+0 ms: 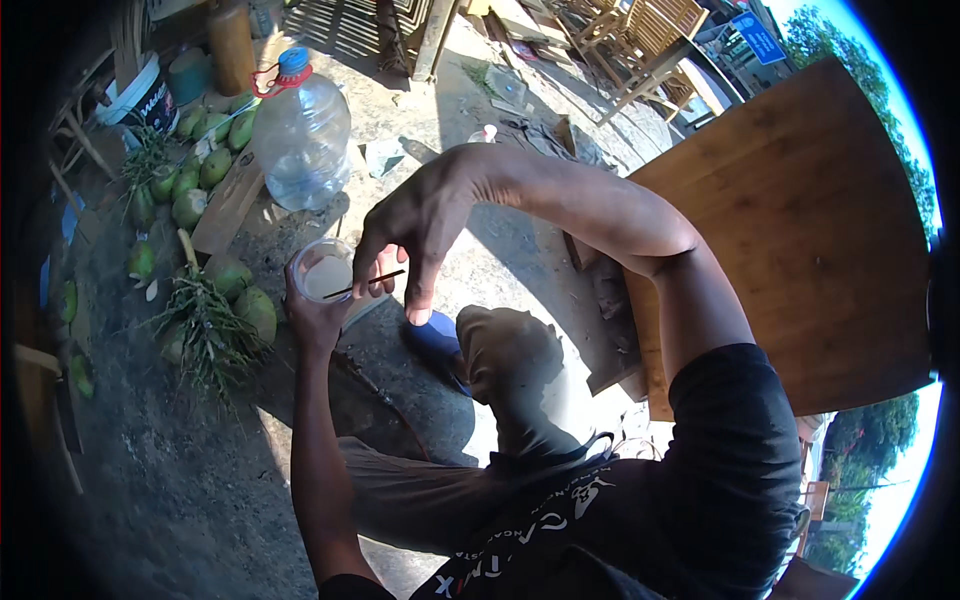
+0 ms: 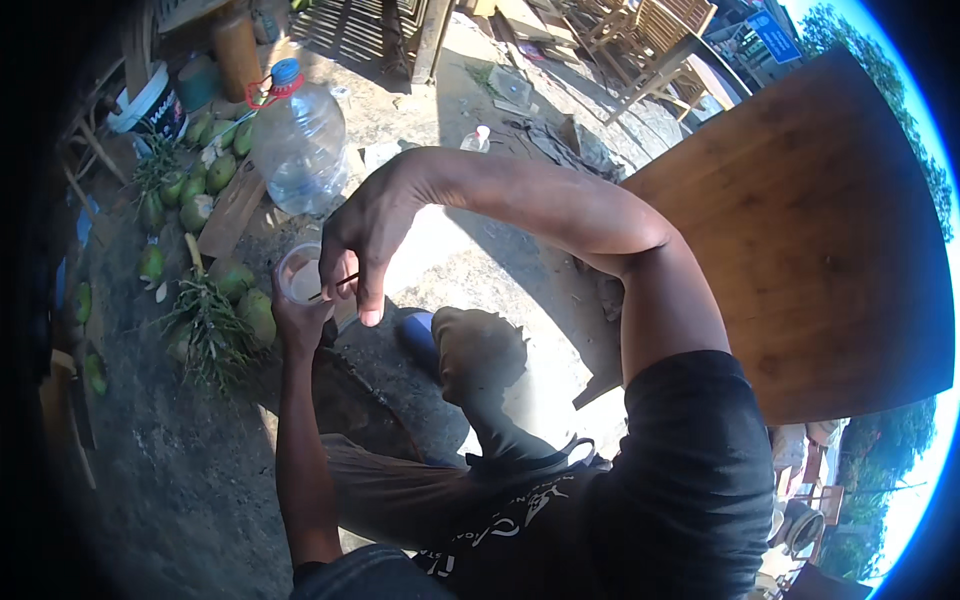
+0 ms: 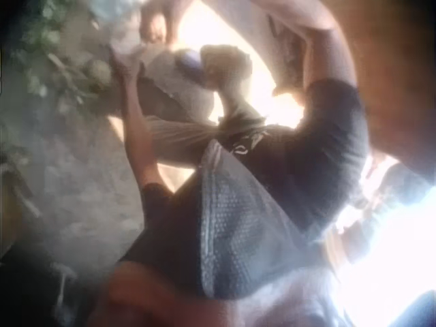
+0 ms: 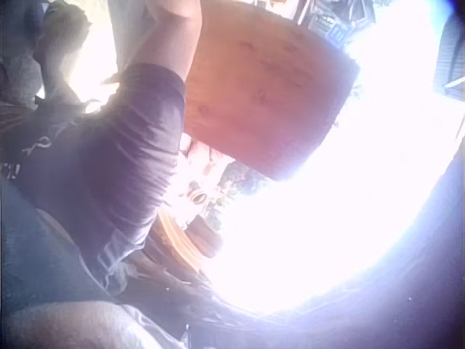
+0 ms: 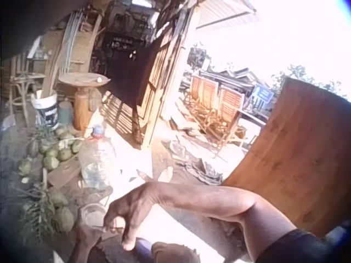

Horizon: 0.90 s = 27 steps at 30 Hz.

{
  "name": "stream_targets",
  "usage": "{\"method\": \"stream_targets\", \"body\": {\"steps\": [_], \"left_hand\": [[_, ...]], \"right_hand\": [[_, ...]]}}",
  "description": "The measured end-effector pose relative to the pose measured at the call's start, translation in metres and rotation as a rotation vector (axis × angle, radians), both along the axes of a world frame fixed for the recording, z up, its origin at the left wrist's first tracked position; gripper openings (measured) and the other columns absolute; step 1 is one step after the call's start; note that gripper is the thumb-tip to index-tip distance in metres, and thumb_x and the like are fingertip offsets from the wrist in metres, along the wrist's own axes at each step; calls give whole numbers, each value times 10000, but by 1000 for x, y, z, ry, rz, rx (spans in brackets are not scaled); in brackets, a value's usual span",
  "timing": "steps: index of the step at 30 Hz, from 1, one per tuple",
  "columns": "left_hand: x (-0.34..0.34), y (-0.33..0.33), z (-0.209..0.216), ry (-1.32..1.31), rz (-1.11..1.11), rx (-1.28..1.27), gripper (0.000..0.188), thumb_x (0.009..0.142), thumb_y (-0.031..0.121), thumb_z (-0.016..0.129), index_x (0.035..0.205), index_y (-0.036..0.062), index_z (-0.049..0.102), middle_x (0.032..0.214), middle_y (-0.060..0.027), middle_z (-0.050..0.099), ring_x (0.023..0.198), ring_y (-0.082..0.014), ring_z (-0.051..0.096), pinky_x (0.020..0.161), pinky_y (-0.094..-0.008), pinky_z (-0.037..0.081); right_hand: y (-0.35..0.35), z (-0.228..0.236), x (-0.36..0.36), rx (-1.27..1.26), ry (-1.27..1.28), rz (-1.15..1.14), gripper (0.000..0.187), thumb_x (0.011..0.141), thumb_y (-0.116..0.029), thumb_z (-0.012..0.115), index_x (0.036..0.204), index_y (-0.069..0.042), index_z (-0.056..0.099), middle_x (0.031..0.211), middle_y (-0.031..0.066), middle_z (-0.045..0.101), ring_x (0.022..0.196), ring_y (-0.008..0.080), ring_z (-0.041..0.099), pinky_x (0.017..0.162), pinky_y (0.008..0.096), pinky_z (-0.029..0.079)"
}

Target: The person prepares a liquid mixture by pouring from a bottle and a large jug into a cup, stirs it with a stick, and then transfers the liquid into a spray gun. They then use the spray gun to apply the liquid to the interior surfaces of a wooden cabinet.

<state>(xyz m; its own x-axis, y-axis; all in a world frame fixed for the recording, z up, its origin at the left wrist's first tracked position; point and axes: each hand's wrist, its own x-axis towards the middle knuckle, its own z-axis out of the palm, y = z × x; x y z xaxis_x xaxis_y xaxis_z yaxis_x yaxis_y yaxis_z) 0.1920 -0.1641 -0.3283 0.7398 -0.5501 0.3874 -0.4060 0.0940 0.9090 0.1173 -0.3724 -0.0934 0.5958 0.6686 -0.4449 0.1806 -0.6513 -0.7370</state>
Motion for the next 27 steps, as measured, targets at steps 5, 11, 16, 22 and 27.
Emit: {"method": "stream_targets", "body": {"steps": [5, 11, 16, 22, 27], "left_hand": [[-6, -14, -11, -25, -146, -71, 743, 778, 111, 963, 1392, 25, 553, 1277, -122, 657, 1168, -263, 656, 1014, -421, 536], [-7, -20, -21, -123, -30, 67, 811, 757, 139, 990, 1412, -10, 535, 1270, -128, 638, 1141, -239, 634, 1006, -403, 532], [-4, -26, -26, 74, -98, 96, 911, 710, 165, 1011, 1447, -16, 506, 1317, -146, 650, 1215, -297, 644, 1065, -440, 520], [-3, -29, -28, 51, -108, 79, 928, 721, 61, 973, 1494, 2, 462, 1363, -160, 635, 1246, -291, 629, 1084, -432, 502], [-4, -35, -29, 80, -125, 70, 954, 713, 38, 959, 1516, 6, 444, 1405, -168, 605, 1280, -293, 600, 1104, -449, 486]], "right_hand": [[22, -32, -8, 218, -429, -525, 387, 970, -359, 783, 1059, 17, 760, 985, 188, 779, 953, 325, 748, 840, 425, 582], [11, -65, -25, -113, -804, -464, 235, 897, -191, 607, 881, 7, 733, 885, 243, 716, 830, 448, 677, 748, 519, 534], [9, -82, -26, -176, -766, -589, 265, 829, -226, 628, 856, 12, 742, 851, 255, 728, 798, 469, 693, 739, 532, 560], [3, -102, -24, -39, -832, -664, 237, 822, -210, 667, 751, 15, 690, 750, 265, 666, 732, 484, 661, 659, 539, 515], [-2, -114, -28, -93, -817, -644, 181, 791, -191, 678, 791, -11, 691, 767, 253, 672, 747, 480, 662, 653, 543, 514]]}}
